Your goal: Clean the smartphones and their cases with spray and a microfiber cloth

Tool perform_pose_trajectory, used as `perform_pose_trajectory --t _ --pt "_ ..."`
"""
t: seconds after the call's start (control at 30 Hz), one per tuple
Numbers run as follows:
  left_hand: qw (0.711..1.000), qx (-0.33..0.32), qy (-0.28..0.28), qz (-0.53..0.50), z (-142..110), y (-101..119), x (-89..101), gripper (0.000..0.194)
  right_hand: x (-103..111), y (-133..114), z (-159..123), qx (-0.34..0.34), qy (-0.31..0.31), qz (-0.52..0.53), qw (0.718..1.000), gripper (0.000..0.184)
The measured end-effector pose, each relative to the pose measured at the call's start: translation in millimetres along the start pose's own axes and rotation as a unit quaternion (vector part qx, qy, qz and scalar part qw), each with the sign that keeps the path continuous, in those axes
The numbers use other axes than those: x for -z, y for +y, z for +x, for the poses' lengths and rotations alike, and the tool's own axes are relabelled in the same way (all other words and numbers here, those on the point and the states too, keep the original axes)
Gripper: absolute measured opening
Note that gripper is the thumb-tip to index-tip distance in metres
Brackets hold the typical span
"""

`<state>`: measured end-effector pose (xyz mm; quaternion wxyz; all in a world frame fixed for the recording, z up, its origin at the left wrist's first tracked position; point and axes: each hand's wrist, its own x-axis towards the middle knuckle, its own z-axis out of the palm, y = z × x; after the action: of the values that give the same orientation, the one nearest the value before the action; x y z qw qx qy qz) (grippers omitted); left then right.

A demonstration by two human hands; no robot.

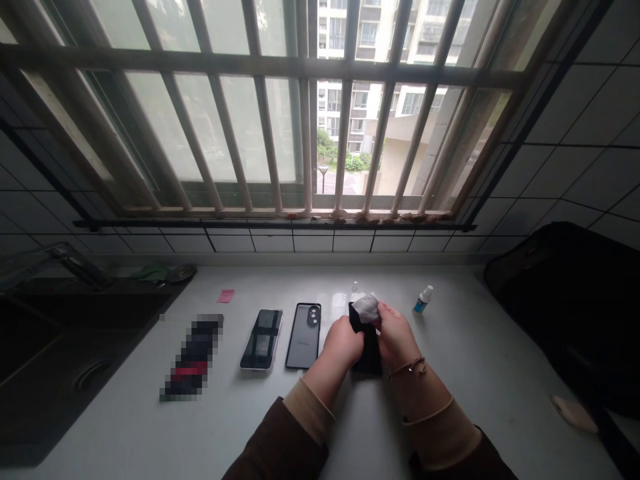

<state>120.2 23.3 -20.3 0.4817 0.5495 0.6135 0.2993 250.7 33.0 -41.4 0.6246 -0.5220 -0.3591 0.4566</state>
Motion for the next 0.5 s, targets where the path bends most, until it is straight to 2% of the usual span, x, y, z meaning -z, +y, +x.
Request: perform_pose_trajectory --t 0.07,0.23,0.4,0.5 --pt "0.999 -0.007 -0.001 -0.044 -0.5 0.0 0.9 0.03 -6.2 -0.1 -5.3 -0.027 0.009 0.032 0.999 0.035" --pt "0.982 0.004 -0.02 -0.19 -7.4 -0.2 8.9 0.032 -10.5 -11.9 -15.5 -0.081 0.015 0.097 0.992 0.036" --pt "0.944 0.044 -0.057 -0.321 -15.0 -4.6 31.6 0.043 -3.6 -28.4 -16.8 -0.092 0.033 0.139 0.985 0.027" --pt "0.899 0.076 -0.102 -0.42 -18.9 -7.4 51.7 0.048 -6.7 -32.2 -19.7 -0.09 0.039 0.155 0.983 0.023"
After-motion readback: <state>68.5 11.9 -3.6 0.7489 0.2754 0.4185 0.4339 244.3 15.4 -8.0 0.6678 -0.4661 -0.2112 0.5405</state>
